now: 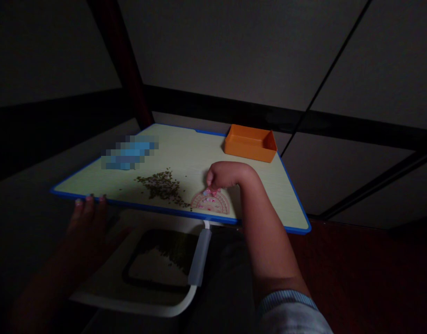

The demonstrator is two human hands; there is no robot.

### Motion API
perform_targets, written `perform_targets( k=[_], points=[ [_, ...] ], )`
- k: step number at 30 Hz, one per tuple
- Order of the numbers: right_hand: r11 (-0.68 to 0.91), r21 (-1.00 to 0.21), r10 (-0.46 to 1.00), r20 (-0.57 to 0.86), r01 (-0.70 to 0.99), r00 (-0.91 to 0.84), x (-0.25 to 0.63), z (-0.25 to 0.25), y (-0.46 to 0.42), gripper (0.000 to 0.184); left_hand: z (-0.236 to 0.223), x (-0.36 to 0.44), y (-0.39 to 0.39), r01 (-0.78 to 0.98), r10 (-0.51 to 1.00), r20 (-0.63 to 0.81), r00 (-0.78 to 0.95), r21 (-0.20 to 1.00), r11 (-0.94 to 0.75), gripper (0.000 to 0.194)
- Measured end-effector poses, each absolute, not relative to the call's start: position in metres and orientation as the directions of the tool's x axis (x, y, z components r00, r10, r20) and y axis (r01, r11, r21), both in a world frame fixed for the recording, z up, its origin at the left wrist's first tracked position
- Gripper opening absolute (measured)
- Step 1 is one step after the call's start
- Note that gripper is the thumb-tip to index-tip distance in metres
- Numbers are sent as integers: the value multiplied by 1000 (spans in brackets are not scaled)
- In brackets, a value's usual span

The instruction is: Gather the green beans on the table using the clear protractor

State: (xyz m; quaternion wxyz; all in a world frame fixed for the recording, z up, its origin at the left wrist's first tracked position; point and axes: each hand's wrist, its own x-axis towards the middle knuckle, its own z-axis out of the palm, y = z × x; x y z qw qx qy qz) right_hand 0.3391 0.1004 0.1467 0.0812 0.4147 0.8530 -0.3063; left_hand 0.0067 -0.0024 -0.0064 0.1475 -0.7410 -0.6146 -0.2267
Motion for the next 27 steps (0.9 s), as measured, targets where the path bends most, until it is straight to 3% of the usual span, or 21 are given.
perform_targets(
  k=[16, 27],
  points=[
    [471, -485, 609, -425, 737, -669, 336, 147, 98, 17, -6, 8, -5, 974, 799, 569, 194, -14, -227, 89],
    [455, -457, 651, -414, 764, -636, 343, 147, 101, 19, -6, 9, -6, 984, 835, 535, 133, 31, -176, 90]
  ],
)
